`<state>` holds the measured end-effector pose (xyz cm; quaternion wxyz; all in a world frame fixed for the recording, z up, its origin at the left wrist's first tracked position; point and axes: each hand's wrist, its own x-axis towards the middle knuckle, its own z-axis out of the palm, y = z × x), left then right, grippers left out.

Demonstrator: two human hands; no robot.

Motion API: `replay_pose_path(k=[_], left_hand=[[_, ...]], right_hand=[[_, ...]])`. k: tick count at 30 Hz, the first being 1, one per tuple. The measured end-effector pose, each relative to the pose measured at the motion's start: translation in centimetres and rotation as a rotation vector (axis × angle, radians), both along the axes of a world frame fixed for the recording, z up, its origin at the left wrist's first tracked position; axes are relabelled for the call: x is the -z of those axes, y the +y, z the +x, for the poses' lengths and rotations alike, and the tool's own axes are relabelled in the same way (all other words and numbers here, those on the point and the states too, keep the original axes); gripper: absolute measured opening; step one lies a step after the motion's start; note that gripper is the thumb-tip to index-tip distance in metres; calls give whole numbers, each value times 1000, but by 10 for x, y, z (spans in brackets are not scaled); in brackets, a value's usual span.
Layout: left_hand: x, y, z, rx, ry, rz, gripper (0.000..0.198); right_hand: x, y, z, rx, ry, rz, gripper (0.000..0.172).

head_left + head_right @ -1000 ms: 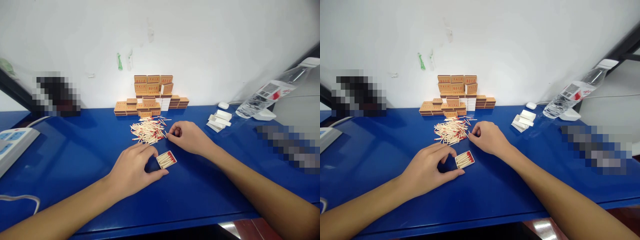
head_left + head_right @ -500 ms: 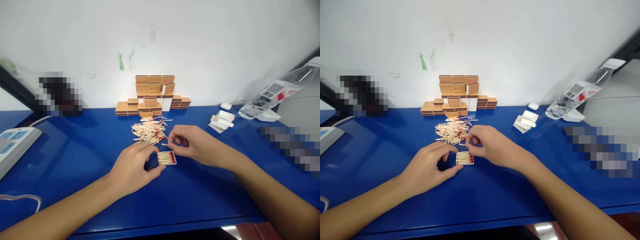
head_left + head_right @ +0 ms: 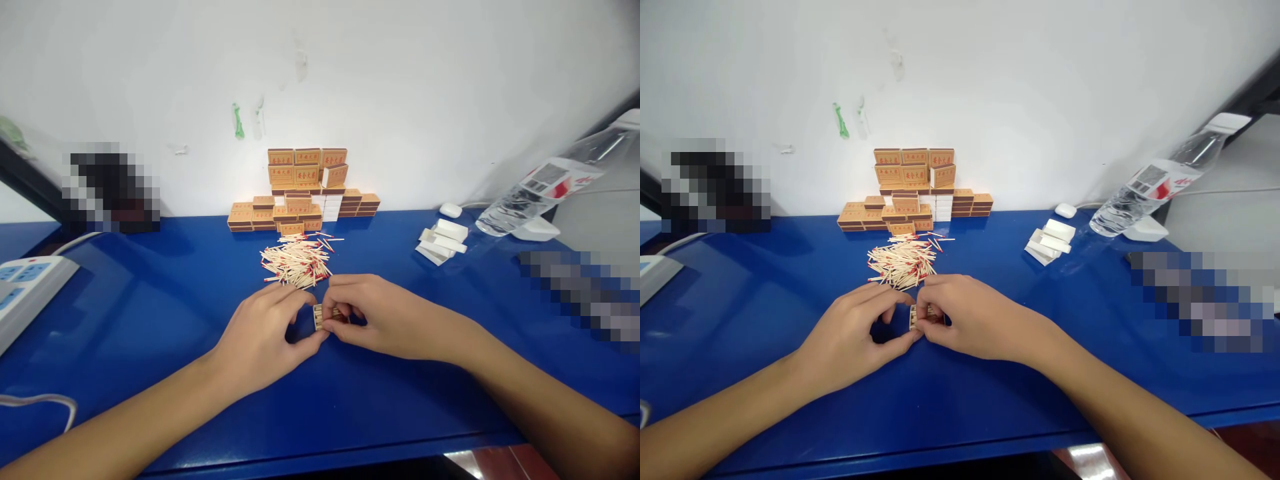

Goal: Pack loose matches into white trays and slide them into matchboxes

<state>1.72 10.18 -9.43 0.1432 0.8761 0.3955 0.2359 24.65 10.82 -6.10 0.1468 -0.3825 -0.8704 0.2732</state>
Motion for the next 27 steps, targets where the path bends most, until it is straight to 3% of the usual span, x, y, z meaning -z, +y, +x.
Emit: replay_pose_path(k=[19,24,27], left_hand=[[0,-1,-1,4,17,13,23],[-1,-1,-1,0,35,3,29],[-2,-1,-2,12,28,-9,40]], right_hand=[[0,4,3,61,-15,118,12],[-3,45,21,360,-9,164,15],[1,84,30,404,-71,159,12]])
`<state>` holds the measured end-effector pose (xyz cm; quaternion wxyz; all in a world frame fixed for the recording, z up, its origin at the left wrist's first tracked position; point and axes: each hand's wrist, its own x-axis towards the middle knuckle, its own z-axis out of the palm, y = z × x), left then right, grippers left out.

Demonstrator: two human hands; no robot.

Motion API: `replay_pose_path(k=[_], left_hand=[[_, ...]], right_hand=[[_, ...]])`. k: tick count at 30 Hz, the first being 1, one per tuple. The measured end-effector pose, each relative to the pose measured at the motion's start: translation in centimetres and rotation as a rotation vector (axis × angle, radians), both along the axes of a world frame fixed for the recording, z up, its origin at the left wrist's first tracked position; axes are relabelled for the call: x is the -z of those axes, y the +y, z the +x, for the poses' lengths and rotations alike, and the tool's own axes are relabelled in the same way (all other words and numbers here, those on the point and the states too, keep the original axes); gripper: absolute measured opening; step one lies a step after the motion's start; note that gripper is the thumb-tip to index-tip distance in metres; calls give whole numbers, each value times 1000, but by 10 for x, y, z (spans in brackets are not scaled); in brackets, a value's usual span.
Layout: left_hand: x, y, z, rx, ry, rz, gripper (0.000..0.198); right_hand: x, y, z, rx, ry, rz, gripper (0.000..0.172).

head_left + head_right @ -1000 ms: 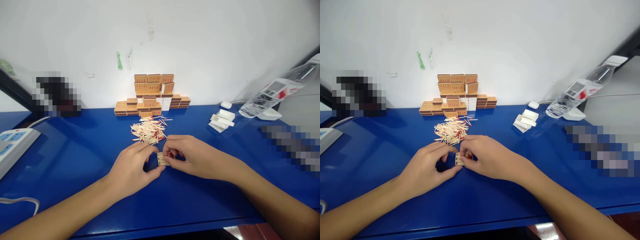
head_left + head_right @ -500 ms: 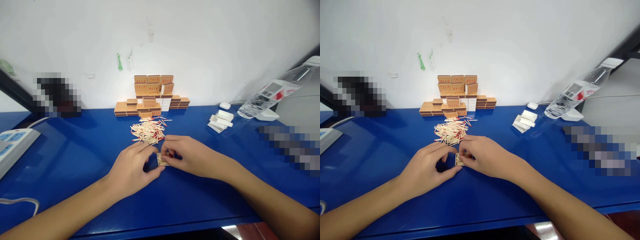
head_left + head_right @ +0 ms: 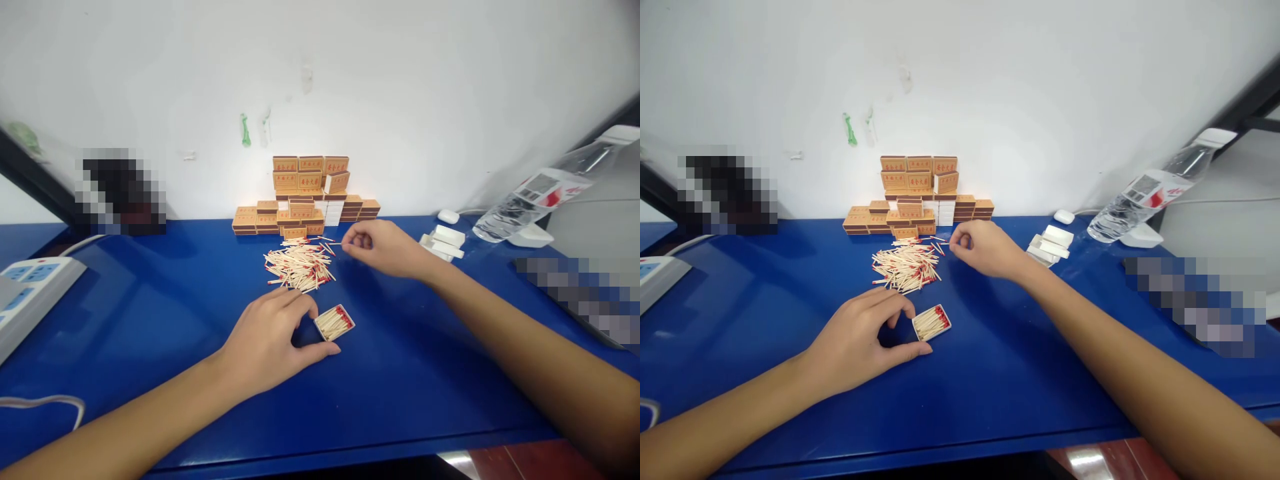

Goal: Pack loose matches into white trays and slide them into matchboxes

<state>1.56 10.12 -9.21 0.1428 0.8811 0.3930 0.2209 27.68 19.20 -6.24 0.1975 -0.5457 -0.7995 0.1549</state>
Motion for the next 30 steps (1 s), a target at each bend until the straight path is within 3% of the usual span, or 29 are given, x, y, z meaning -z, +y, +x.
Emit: replay_pose_path(k=[4,8,11,15,17,20,25,30], left_hand=[[0,0,0,17,-4,-1,46],[0,-1,-1,104,-22,-31,46],[0,-3,-2,215,-21,-84,35],[0,-6,-1,292,-25,-56,21],[0,-7,0,314,-25,-40,17],[0,-7,2,342,-31,-32,16],[0,-7,1,359,-39,1,11],[2,-8,0,302,-22,38,9]], right_hand=[[10,34,1,-23,-107,-32,15],[11,34,0,9,-147,-69,13],[4,8,1,40,-162,-97,12],[-6,-55,-7,97,-62,-193,20],[-7,-87,-16,103,1,-248,21],[-2,-119,-32,134,-41,-199,18],[5,-126,-42,161,-88,-128,16],[3,-124,-37,146,-97,-114,24]])
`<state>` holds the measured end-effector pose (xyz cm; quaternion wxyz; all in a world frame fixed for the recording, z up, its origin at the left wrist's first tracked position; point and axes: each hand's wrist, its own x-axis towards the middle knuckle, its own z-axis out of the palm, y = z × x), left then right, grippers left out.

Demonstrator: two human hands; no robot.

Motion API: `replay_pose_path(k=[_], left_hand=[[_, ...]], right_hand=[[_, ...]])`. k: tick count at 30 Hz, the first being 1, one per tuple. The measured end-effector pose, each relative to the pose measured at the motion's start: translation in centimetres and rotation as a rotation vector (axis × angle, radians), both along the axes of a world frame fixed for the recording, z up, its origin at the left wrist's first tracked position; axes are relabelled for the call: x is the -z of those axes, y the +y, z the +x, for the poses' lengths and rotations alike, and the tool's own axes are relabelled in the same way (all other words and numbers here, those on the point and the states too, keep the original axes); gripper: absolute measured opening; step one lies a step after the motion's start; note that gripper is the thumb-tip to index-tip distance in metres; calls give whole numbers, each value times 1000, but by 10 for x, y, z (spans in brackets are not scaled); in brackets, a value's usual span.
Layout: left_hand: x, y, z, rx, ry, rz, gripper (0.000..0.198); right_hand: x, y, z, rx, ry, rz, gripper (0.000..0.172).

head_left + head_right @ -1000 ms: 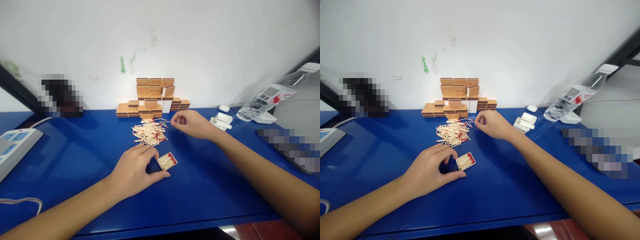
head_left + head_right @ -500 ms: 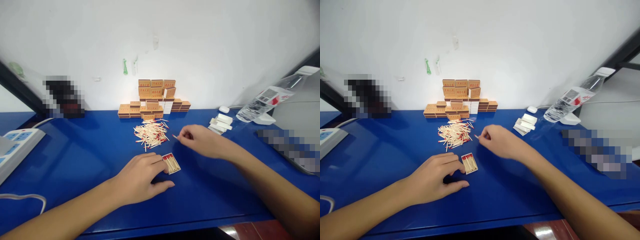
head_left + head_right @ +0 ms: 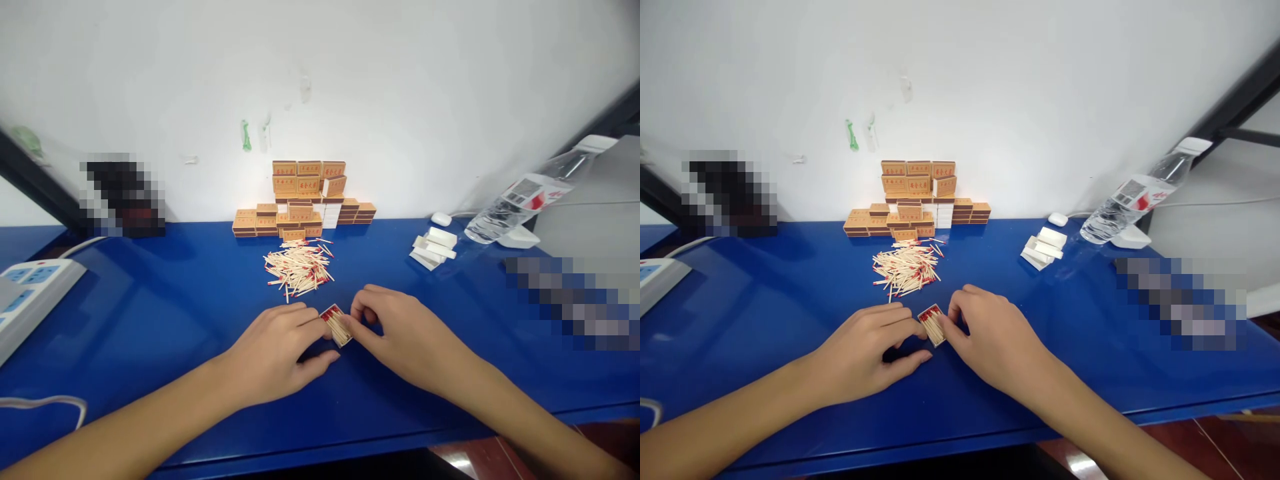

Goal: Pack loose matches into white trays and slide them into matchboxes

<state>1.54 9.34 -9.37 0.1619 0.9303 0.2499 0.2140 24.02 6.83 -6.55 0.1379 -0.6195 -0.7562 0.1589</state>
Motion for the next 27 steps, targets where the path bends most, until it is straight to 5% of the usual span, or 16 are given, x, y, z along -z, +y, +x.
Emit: replay_pose_path(k=[27], left_hand=[[-2,1,1,-103,12,15,10]], right_hand=[[-8,-6,-2,-69,-11,73,19]])
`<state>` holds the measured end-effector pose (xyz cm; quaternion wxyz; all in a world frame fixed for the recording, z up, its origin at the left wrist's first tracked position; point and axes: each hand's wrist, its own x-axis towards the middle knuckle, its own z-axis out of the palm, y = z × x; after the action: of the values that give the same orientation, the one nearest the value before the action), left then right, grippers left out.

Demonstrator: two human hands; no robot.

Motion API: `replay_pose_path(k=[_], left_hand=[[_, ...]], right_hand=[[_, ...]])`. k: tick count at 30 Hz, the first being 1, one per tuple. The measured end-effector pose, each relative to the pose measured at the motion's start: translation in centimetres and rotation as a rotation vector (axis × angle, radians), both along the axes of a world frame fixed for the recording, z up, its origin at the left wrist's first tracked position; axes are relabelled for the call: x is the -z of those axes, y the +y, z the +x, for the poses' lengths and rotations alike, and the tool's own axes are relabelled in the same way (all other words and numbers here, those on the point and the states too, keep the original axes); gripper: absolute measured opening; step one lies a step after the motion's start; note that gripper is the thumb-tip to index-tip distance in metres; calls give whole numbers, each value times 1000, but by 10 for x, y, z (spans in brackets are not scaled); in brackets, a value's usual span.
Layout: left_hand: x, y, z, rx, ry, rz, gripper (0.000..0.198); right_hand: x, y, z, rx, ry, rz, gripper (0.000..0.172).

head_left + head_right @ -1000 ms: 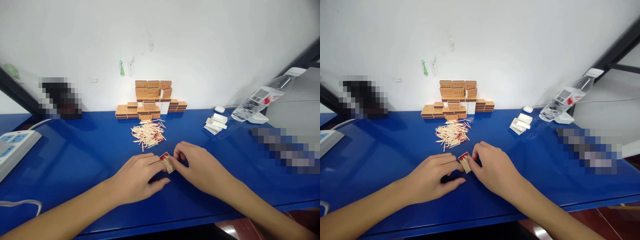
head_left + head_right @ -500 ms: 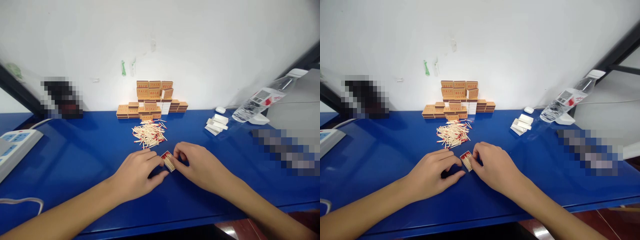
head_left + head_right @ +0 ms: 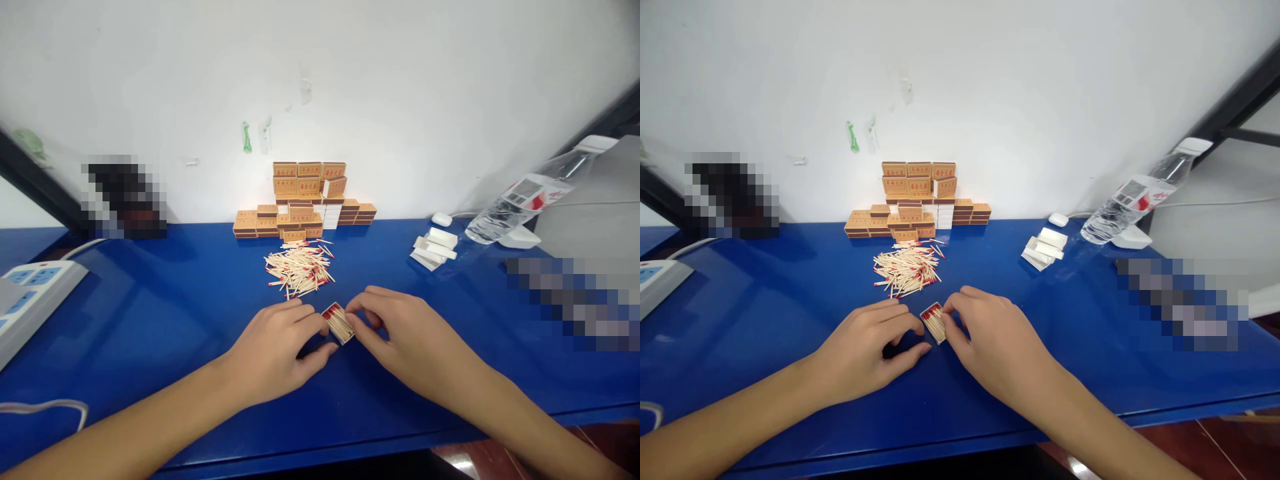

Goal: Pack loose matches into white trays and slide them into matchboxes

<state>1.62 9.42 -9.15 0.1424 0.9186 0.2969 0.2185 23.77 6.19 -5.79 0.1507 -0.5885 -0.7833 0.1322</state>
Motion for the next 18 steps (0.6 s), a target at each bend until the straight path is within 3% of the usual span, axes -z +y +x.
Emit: replay_pose_path(k=[9,14,18], left_hand=[[1,0,1,-26,-2,7,12],[1,1,0,-184,-80,10,19],[3,2,0,-226,-84,17,26]], right_hand=[[-3,-2,2,3,-9,1,22],[1,1,6,40,21,-16,18],[3,-2,8,16,-34,-88,34]])
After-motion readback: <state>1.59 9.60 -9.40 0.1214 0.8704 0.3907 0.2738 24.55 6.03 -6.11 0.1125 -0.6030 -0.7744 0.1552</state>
